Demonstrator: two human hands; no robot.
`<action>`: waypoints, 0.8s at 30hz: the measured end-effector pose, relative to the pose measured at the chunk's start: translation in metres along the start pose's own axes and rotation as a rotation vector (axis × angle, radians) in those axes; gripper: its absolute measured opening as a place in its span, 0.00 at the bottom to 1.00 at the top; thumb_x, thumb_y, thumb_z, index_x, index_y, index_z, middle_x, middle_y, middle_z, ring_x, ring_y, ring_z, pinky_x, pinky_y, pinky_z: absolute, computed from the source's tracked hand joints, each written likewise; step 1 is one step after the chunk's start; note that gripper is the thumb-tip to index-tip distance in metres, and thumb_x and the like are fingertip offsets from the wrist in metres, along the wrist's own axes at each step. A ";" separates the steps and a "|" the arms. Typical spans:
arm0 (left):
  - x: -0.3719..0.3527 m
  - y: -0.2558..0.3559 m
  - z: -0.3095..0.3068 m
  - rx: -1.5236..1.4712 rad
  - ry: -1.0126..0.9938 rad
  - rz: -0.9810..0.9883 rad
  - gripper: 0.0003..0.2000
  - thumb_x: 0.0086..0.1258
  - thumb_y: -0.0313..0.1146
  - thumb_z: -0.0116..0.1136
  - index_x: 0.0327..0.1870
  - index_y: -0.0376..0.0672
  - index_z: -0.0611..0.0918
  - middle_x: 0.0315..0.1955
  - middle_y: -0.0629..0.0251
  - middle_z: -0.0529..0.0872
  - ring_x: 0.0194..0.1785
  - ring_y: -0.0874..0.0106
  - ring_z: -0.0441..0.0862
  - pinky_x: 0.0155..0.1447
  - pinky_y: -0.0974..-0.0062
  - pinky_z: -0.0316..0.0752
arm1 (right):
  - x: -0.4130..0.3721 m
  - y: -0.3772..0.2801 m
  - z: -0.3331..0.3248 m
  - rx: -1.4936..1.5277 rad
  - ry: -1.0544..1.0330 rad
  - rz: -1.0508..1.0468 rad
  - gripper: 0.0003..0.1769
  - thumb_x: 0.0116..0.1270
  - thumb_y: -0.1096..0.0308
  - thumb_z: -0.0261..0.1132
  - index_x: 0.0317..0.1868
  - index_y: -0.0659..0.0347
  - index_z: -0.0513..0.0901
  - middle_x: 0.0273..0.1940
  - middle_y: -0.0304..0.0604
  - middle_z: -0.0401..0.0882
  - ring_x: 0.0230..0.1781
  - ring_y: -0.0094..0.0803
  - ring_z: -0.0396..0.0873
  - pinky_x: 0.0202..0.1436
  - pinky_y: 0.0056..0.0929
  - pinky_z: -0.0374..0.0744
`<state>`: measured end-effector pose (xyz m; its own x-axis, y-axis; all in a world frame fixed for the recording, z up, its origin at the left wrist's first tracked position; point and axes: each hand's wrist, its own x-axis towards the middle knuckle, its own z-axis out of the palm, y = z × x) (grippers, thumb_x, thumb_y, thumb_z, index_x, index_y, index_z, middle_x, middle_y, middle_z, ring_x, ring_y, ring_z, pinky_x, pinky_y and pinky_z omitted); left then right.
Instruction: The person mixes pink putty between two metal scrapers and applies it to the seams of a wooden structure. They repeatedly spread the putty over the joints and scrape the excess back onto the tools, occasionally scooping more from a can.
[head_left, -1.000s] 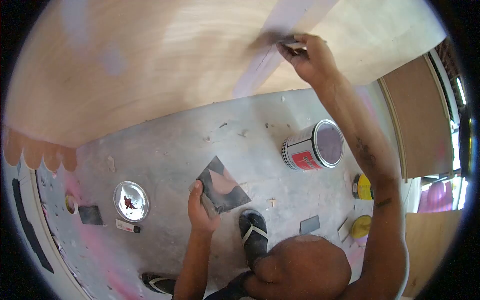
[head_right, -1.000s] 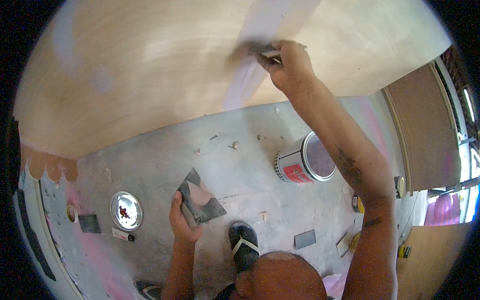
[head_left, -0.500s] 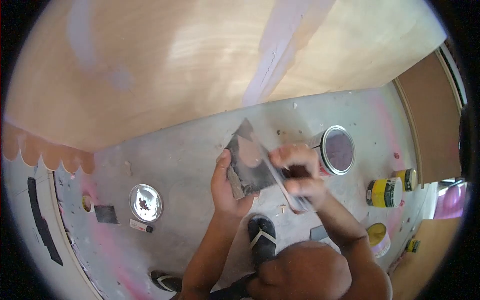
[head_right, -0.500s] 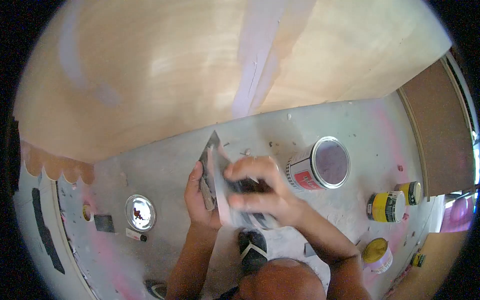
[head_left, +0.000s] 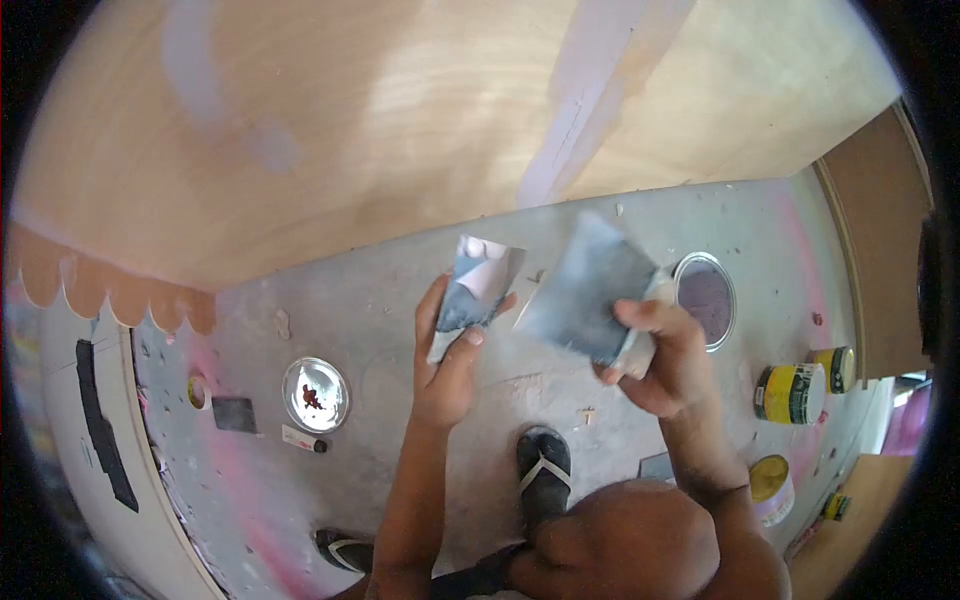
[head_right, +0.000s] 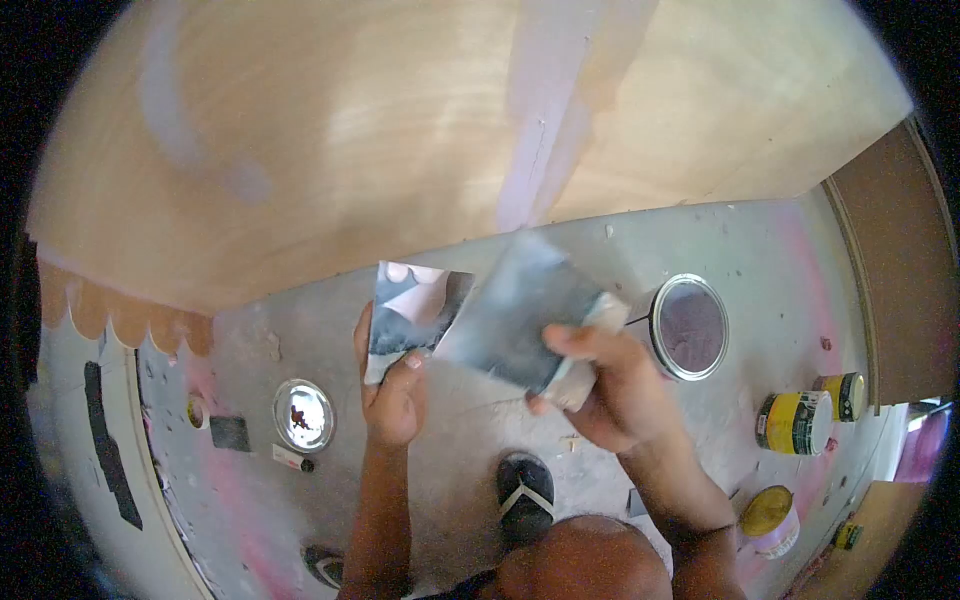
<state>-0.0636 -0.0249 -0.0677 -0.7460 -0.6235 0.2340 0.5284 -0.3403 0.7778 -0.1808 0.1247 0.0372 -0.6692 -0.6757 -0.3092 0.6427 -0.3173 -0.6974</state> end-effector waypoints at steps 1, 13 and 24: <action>0.002 0.003 0.001 0.141 -0.014 0.029 0.23 0.69 0.19 0.45 0.67 0.36 0.68 0.64 0.52 0.68 0.67 0.55 0.69 0.71 0.56 0.65 | 0.003 0.003 0.001 -0.026 -0.025 0.087 0.18 0.64 0.69 0.62 0.53 0.65 0.75 0.41 0.45 0.82 0.31 0.35 0.83 0.25 0.33 0.80; -0.023 -0.001 -0.083 0.830 -0.283 0.142 0.28 0.57 0.13 0.49 0.60 0.44 0.78 0.61 0.49 0.73 0.65 0.53 0.73 0.70 0.60 0.65 | 0.046 0.022 -0.065 -0.021 -0.085 0.223 0.17 0.65 0.67 0.62 0.52 0.61 0.74 0.40 0.43 0.81 0.32 0.30 0.81 0.24 0.28 0.76; -0.089 -0.036 -0.098 0.356 0.196 -0.366 0.30 0.55 0.17 0.43 0.65 0.37 0.71 0.61 0.54 0.71 0.63 0.56 0.75 0.71 0.60 0.63 | 0.234 0.152 -0.163 0.143 0.423 -0.051 0.16 0.68 0.71 0.58 0.56 0.58 0.69 0.49 0.43 0.76 0.45 0.36 0.79 0.42 0.38 0.84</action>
<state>0.0232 -0.0265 -0.1733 -0.7479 -0.6402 -0.1755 0.0532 -0.3214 0.9454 -0.3008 0.0267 -0.2469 -0.7761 -0.3349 -0.5343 0.6298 -0.4526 -0.6313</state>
